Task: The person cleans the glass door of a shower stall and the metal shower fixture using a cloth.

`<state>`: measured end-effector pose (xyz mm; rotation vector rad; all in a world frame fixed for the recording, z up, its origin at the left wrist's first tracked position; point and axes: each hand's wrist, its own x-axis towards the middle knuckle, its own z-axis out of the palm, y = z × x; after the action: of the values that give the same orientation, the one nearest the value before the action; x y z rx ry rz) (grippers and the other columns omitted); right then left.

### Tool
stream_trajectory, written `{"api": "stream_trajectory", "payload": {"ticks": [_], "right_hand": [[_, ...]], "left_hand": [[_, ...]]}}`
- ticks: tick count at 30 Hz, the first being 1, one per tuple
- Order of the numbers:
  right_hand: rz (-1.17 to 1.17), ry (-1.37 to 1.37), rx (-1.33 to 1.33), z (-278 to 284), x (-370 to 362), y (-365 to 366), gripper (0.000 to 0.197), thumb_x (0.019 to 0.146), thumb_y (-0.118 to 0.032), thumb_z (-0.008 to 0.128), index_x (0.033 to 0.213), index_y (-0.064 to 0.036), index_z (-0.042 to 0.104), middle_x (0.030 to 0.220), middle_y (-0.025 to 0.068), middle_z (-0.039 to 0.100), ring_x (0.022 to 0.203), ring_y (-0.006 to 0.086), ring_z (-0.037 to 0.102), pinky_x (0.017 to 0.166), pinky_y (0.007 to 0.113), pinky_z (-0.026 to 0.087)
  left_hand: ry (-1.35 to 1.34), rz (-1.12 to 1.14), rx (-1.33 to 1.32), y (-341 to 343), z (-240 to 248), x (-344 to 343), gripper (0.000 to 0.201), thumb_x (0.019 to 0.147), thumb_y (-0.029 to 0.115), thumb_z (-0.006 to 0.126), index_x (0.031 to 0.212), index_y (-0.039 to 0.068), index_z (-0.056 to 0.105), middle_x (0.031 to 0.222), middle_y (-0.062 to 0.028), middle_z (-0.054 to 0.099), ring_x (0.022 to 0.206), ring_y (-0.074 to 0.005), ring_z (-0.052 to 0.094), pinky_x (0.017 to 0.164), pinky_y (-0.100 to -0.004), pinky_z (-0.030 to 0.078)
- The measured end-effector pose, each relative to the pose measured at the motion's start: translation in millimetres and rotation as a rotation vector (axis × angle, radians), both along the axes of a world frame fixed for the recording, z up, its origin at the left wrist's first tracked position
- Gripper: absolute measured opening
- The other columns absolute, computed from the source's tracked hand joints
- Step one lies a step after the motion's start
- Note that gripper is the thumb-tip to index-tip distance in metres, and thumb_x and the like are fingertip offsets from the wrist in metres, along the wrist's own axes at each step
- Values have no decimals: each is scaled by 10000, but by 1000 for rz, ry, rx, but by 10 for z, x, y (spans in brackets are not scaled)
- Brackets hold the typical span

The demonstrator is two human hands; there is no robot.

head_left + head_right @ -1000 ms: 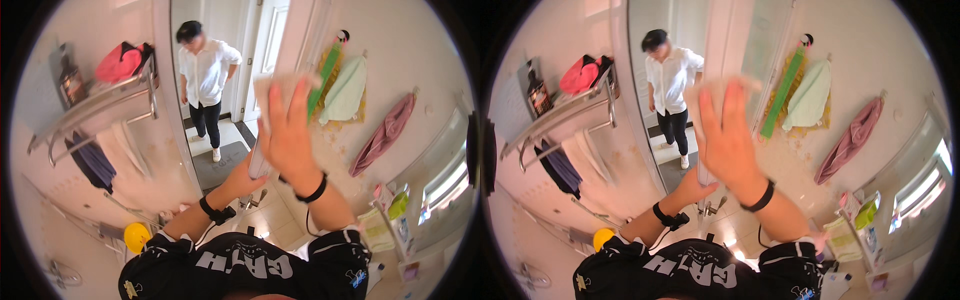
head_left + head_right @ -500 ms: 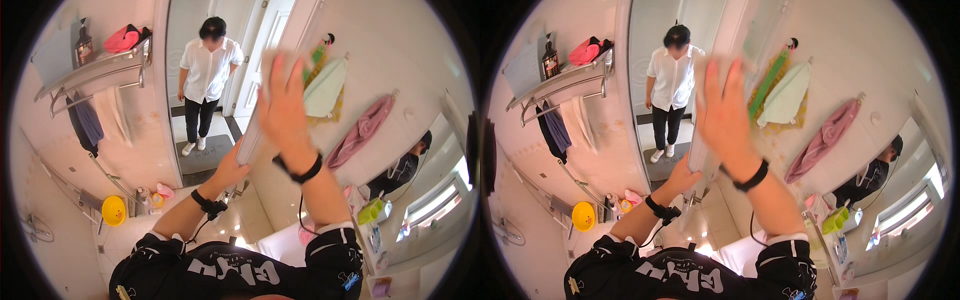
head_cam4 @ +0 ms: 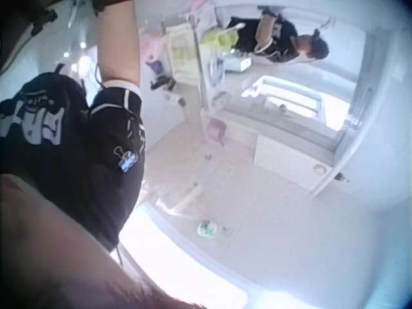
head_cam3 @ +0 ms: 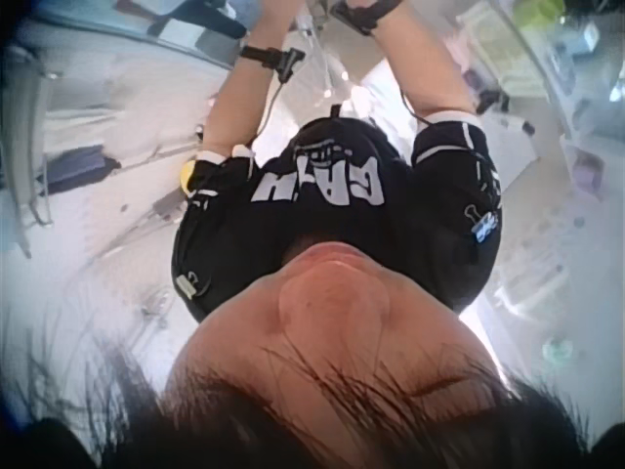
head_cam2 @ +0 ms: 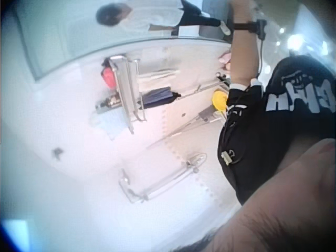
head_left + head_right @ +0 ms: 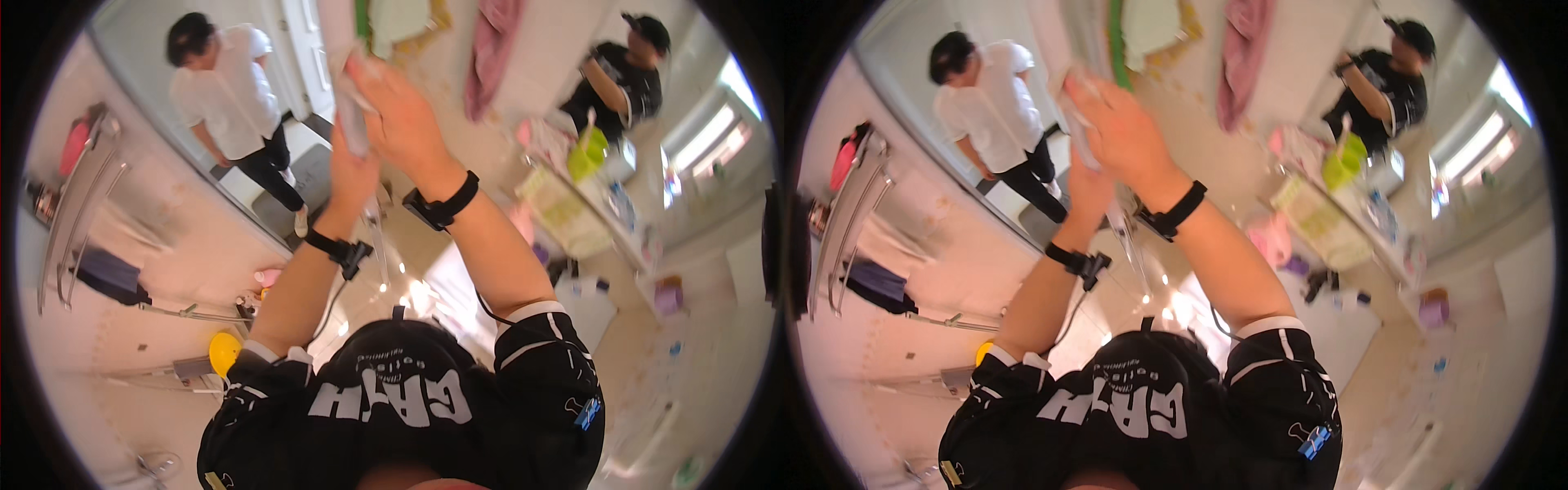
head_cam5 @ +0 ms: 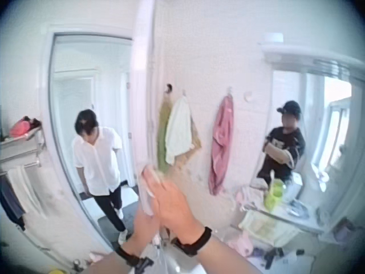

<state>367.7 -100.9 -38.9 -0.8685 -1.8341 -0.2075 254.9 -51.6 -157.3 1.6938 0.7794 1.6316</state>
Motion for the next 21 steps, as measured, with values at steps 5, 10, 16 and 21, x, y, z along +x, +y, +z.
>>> {"api": "stream_trajectory", "payload": {"ticks": [5,10,16,21], "right_hand": [[-124,439,-646,-1561,752,-1131,425,894,-76,534,1315,-56,594,1053,139,653,941,254,617,825,356,507],[-368,1351,-1290,-2994,866,-2845,412,944,-180,629,1296,26,570,1040,78,683,887,149,636,755,281,517],[-515,2054,-1216,-3692,864,-4482,294,964,-232,587,1200,-61,625,989,53,681,824,174,639,697,303,526],[-530,966,-1223,-3779,906,-4574,309,996,-305,541,1179,-64,602,972,51,683,804,213,654,702,398,550]], "left_hand": [[196,78,-104,-120,124,38,871,780,56,638,1534,-27,210,1474,-261,426,1348,-338,470,1110,-373,370],[94,167,-19,-31,28,-36,860,745,108,672,1501,-36,288,1365,-260,538,1235,-372,564,1050,-365,426],[15,130,82,-97,130,105,618,758,77,692,1319,-41,461,1203,-167,624,1058,-269,618,952,-355,464],[109,220,22,-61,-36,247,609,760,85,700,1307,-38,461,1190,-153,630,1031,-258,625,935,-358,473]]}}
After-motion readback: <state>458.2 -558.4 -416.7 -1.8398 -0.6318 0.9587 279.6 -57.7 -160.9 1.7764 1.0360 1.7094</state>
